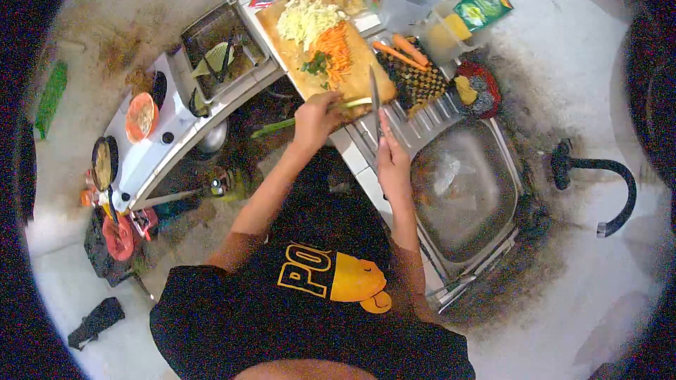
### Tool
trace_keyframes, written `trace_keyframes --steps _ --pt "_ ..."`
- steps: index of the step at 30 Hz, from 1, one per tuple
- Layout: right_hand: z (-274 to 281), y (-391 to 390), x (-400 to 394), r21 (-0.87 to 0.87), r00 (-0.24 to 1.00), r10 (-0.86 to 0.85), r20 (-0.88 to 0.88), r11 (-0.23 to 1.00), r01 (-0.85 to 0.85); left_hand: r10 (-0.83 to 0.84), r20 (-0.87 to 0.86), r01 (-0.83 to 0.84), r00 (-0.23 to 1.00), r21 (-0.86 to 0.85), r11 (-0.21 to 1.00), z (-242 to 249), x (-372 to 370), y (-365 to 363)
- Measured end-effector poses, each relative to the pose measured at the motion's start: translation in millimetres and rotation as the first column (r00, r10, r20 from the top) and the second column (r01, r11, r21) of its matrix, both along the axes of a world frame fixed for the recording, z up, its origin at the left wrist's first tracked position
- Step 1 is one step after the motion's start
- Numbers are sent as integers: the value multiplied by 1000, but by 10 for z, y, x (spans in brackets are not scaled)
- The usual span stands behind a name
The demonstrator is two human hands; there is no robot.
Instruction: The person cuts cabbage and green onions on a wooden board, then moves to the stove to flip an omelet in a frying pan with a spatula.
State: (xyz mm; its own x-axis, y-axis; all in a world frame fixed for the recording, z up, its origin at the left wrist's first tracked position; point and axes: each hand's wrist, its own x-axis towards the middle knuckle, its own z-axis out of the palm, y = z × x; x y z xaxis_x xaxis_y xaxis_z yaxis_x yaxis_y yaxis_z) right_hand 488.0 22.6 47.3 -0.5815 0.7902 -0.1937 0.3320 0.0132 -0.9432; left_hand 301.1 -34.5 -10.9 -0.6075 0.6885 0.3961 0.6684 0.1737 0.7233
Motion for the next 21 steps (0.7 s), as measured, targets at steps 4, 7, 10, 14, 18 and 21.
trace_keyframes --steps 4,7,10,14,18,21 --pt "-240 27 -296 189 991 122 62 973 -131 20 -63 -23 998 -53 998 -117 -35 24" --pt "-456 -24 -342 316 973 90 214 936 -156 9 -320 -57 947 -140 988 -67 15 -146" --pt "-526 -40 -342 375 984 67 164 918 -125 87 -188 -120 978 -172 978 44 42 -304" --pt "-445 -62 -403 331 970 57 237 934 -136 75 -12 -76 997 -129 989 -160 21 -402" --pt "-445 -81 -462 380 964 64 258 911 -162 60 -16 -60 998 -11 998 -177 -9 -314" --pt "-599 -124 -475 600 992 122 43 790 -123 79 33 -78 996 -28 997 -190 28 -257"
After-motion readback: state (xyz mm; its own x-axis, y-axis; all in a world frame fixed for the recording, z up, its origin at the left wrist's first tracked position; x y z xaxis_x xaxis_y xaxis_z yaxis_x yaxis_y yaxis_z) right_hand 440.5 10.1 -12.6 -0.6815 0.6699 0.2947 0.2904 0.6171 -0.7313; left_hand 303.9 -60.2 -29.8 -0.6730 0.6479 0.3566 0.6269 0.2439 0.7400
